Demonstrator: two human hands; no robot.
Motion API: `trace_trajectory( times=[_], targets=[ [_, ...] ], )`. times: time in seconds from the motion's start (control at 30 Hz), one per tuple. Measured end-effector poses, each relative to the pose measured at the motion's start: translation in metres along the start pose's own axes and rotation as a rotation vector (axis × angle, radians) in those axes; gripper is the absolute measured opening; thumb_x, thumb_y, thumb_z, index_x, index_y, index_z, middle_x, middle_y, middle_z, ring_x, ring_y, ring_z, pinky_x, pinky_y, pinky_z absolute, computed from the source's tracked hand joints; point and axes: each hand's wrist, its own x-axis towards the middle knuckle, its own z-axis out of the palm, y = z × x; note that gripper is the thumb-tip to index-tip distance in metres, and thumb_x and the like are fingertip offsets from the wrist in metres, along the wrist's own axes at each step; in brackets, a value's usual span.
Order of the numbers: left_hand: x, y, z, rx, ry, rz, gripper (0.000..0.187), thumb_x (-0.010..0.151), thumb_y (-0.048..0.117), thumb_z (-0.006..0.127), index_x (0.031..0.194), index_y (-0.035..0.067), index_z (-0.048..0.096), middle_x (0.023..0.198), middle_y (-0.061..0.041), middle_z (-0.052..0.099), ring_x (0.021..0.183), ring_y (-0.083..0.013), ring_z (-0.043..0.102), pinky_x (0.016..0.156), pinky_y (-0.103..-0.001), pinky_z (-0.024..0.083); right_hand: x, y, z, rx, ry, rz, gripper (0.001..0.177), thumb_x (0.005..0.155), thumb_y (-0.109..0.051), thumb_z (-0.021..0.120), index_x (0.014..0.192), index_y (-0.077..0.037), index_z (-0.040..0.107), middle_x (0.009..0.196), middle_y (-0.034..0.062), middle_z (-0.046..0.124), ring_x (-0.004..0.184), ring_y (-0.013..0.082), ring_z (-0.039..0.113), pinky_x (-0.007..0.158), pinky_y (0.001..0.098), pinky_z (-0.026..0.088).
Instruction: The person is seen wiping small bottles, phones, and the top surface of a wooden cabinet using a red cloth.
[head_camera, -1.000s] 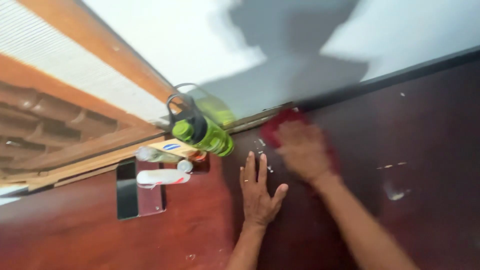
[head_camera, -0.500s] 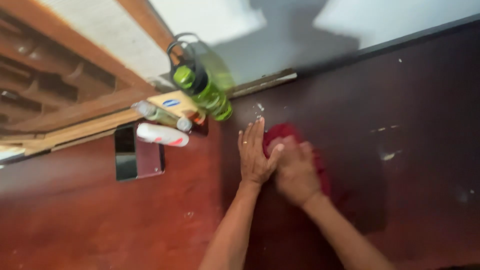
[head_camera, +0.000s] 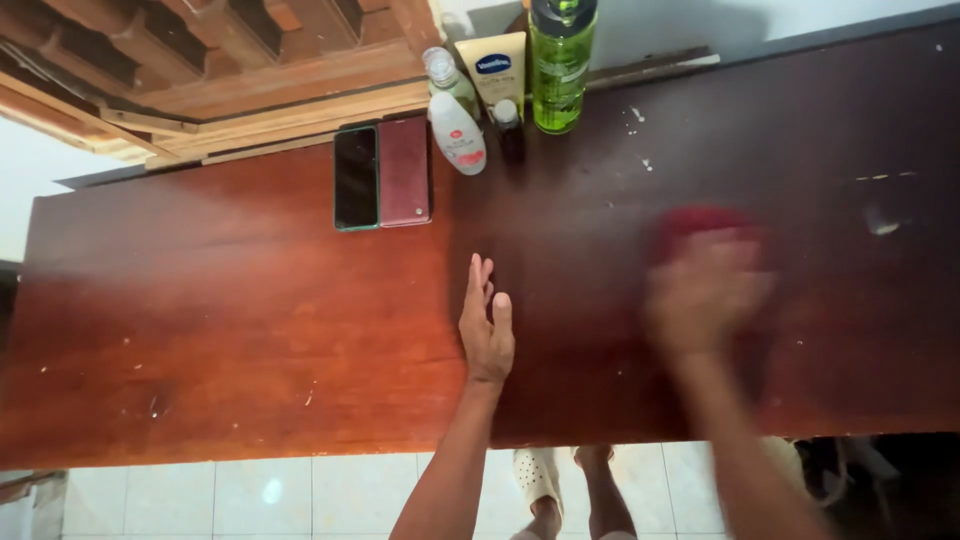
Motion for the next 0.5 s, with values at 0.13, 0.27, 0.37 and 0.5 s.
trace_trajectory(
  times=[0.13,0.27,0.37,0.5],
  targets=[
    [-0.018,0.006,-0.031,0.233,-0.017,0.108,0.059,0.105,0.025,0.055,0.153,-0.006,0.041,0.155,-0.024,0.049,0.145,-0.0385,0.048,0.121,-0.045,0.035,-0.022,-0.145,0.008,0.123,0.15,0.007,0.054,0.084,-0.025,0.061,0.137,-0.012,0.061,0.146,0.0103,0.054,0.143,0.0342,0.043,0.116,0.0612,0.027],
    [-0.045,-0.004,-0.062,0.511,0.012,0.143,0.05,0.101,0.024,0.057,0.144,-0.002,0.055,0.149,-0.023,0.057,0.141,-0.0395,0.051,0.122,-0.046,0.037,-0.04,-0.103,-0.03,0.303,0.027,-0.285,0.059,0.078,-0.03,0.07,0.132,-0.008,0.061,0.141,0.0147,0.057,0.136,0.0362,0.046,0.111,0.0574,0.03],
    [-0.051,-0.007,-0.071,0.567,-0.019,0.198,0.055,0.1,0.027,0.058,0.145,-0.003,0.054,0.149,-0.025,0.055,0.143,-0.0419,0.048,0.123,-0.05,0.033,-0.105,0.064,0.073,0.12,0.061,0.051,0.042,0.095,-0.032,0.067,0.131,-0.009,0.062,0.128,0.0134,0.062,0.12,0.0318,0.056,0.106,0.0507,0.04],
    [-0.053,-0.003,-0.069,0.524,-0.001,0.202,0.063,0.098,0.033,0.059,0.147,-0.006,0.049,0.153,-0.024,0.052,0.147,-0.0422,0.045,0.125,-0.052,0.031,-0.187,0.229,0.2,-0.341,0.259,0.666,0.046,0.109,-0.036,0.04,0.118,0.009,0.046,0.113,0.0291,0.054,0.102,0.0403,0.053,0.097,0.05,0.041]
  ],
)
